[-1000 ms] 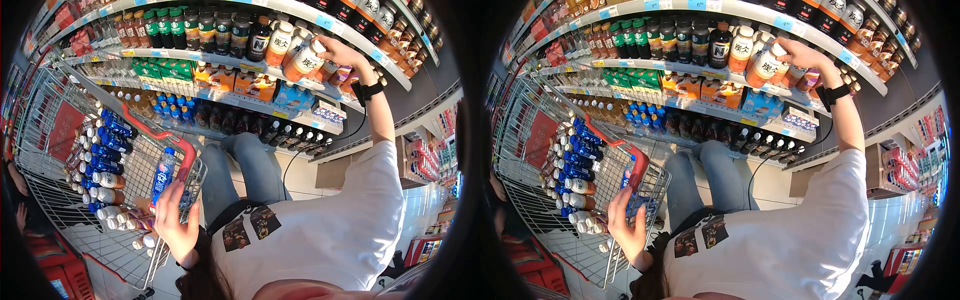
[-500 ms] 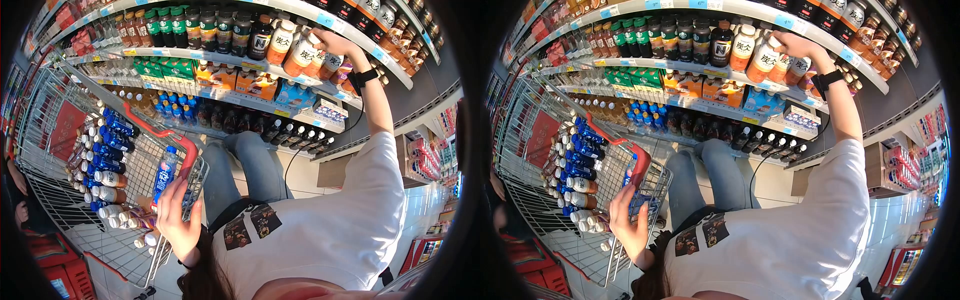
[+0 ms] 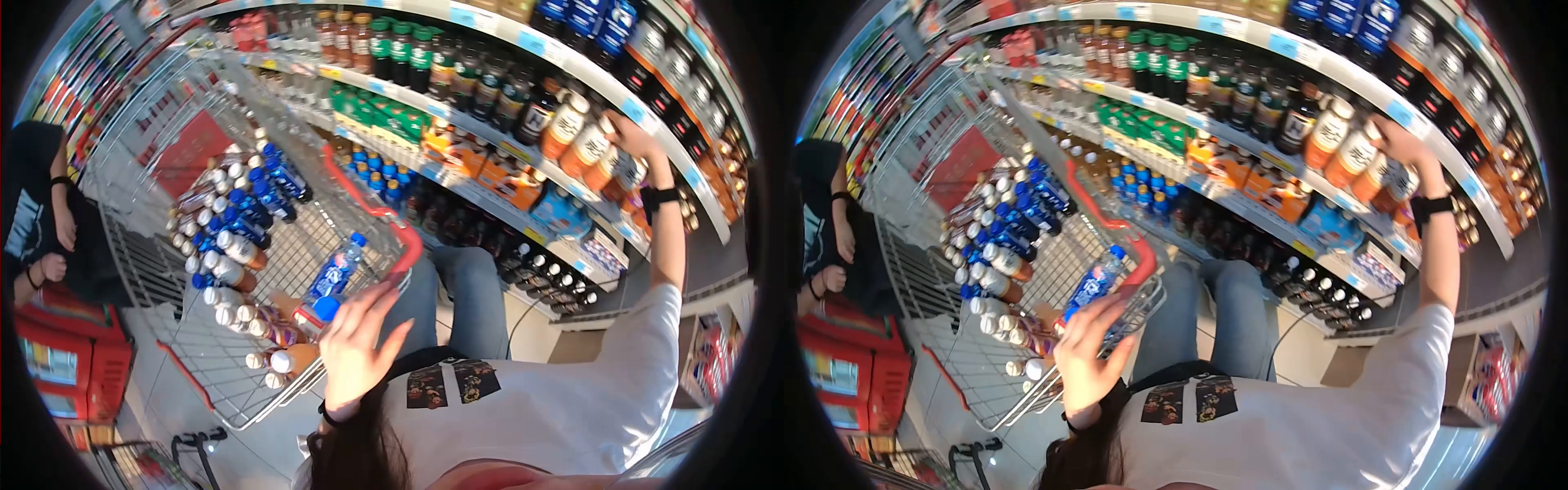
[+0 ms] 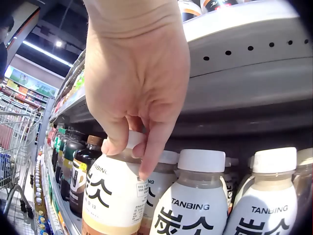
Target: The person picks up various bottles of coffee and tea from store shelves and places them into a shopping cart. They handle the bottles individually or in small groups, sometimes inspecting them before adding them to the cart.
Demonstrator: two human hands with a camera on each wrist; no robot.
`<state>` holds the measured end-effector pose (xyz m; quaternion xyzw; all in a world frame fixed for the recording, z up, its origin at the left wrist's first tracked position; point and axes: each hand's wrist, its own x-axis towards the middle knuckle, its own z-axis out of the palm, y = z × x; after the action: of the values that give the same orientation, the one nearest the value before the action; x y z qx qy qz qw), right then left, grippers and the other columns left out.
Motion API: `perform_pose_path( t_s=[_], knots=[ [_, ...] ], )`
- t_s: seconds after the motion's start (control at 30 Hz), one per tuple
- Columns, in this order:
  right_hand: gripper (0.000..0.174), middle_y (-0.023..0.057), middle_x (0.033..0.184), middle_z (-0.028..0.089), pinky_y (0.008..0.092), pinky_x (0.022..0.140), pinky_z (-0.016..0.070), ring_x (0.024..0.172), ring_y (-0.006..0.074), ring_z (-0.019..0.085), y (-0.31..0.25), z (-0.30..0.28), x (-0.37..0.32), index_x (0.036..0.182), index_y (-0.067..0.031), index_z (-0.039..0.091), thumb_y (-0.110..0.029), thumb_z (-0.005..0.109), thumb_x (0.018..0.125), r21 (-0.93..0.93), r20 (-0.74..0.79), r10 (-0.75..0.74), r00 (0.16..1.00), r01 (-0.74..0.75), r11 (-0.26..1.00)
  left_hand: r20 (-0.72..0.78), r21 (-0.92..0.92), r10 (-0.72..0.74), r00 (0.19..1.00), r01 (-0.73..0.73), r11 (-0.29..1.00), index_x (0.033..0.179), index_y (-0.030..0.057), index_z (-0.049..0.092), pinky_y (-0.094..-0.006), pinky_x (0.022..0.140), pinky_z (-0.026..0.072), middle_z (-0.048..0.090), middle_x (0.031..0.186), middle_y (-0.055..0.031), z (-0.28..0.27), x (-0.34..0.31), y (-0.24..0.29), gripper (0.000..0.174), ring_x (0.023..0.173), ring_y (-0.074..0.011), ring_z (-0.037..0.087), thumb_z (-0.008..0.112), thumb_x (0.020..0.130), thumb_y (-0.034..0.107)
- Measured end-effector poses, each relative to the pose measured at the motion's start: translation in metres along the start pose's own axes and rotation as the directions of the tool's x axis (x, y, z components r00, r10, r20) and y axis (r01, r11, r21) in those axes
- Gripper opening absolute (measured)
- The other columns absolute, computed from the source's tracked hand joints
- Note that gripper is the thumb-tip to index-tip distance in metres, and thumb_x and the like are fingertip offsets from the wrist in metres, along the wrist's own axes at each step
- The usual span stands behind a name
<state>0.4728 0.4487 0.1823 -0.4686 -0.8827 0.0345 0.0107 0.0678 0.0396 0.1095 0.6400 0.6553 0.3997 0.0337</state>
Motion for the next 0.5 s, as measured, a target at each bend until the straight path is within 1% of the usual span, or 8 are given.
perform_pose_path(
  t_s=[0.07,0.13,0.17,0.27,0.3,0.33,0.4,0.5],
  knots=[
    [0.052,0.0219,0.110,0.055,0.0364,0.088,0.0406,0.104,0.0335,0.053,0.015,0.007,0.003,0.125,0.0020,0.040,-0.012,0.063,0.080,-0.057,-0.058,-0.043,0.997,0.040,0.998,-0.011,-0.003,-0.006,1.000,0.006,1.000,0.103,0.0065,0.063,-0.0302,0.077,0.0490,0.060,0.108,-0.0058,0.001,-0.001,0.000,0.036,0.095,-0.0233,0.060,0.073,0.070,0.017],
    [0.051,0.0223,0.109,0.056,0.0355,0.086,0.0413,0.102,0.0330,0.054,-0.002,-0.001,0.004,0.125,0.0026,0.040,-0.009,0.062,0.080,-0.005,0.037,0.039,0.999,-0.038,0.999,-0.017,-0.014,-0.031,0.999,0.031,0.999,0.102,0.0061,0.063,-0.0314,0.078,0.0484,0.061,0.108,-0.0064,0.001,-0.002,0.001,0.036,0.094,-0.0250,0.060,0.072,0.068,0.014],
    [0.048,0.0216,0.099,0.058,0.0353,0.081,0.0429,0.093,0.0316,0.056,0.013,0.008,0.007,0.123,0.0014,0.041,-0.006,0.060,0.080,-0.002,0.010,0.002,1.000,-0.002,1.000,-0.018,-0.023,-0.042,0.999,0.042,0.999,0.101,0.0059,0.063,-0.0320,0.079,0.0480,0.061,0.107,-0.0067,0.001,-0.002,0.001,0.036,0.094,-0.0258,0.060,0.072,0.067,0.013],
    [0.047,0.0216,0.098,0.058,0.0348,0.078,0.0439,0.089,0.0307,0.057,0.021,0.020,0.012,0.123,0.0016,0.041,-0.005,0.058,0.081,0.051,-0.087,-0.036,0.996,0.041,0.998,-0.034,-0.027,-0.040,0.999,0.039,0.999,0.101,0.0066,0.063,-0.0318,0.078,0.0483,0.061,0.107,-0.0062,0.003,-0.003,0.000,0.036,0.093,-0.0253,0.060,0.073,0.067,0.013],
    [0.045,0.0202,0.097,0.059,0.0343,0.077,0.0441,0.087,0.0289,0.057,0.021,0.023,0.011,0.123,0.0012,0.041,-0.005,0.058,0.081,0.082,-0.125,-0.070,0.990,0.080,0.993,-0.033,-0.026,-0.046,0.998,0.046,0.999,0.101,0.0063,0.063,-0.0316,0.078,0.0483,0.061,0.107,-0.0062,0.002,-0.003,0.000,0.036,0.093,-0.0247,0.060,0.073,0.067,0.013],
    [0.046,0.0183,0.094,0.058,0.0347,0.074,0.0447,0.081,0.0258,0.057,0.013,0.022,0.009,0.124,0.0003,0.040,-0.005,0.057,0.082,0.131,-0.132,-0.062,0.989,0.079,0.988,-0.036,-0.023,-0.044,0.998,0.043,0.999,0.101,0.0060,0.063,-0.0316,0.078,0.0484,0.061,0.107,-0.0063,0.002,-0.003,0.000,0.035,0.094,-0.0246,0.060,0.073,0.067,0.013],
    [0.047,0.0163,0.091,0.057,0.0349,0.068,0.0450,0.072,0.0215,0.055,-0.015,0.013,0.000,0.126,-0.0013,0.039,-0.009,0.058,0.084,0.310,-0.020,0.172,0.985,-0.157,0.938,-0.034,-0.024,-0.033,0.999,0.033,0.999,0.100,0.0056,0.063,-0.0316,0.078,0.0484,0.061,0.107,-0.0064,0.002,-0.003,-0.001,0.035,0.094,-0.0243,0.060,0.073,0.068,0.013],
    [0.051,0.0164,0.089,0.056,0.0358,0.063,0.0446,0.066,0.0215,0.055,-0.007,0.028,-0.003,0.128,-0.0039,0.037,-0.018,0.060,0.084,0.203,-0.169,0.118,0.978,-0.082,0.976,-0.027,-0.013,-0.023,0.999,0.022,1.000,0.101,0.0052,0.063,-0.0314,0.078,0.0486,0.061,0.108,-0.0066,0.002,-0.004,-0.001,0.035,0.095,-0.0242,0.060,0.073,0.068,0.014]
  ],
)
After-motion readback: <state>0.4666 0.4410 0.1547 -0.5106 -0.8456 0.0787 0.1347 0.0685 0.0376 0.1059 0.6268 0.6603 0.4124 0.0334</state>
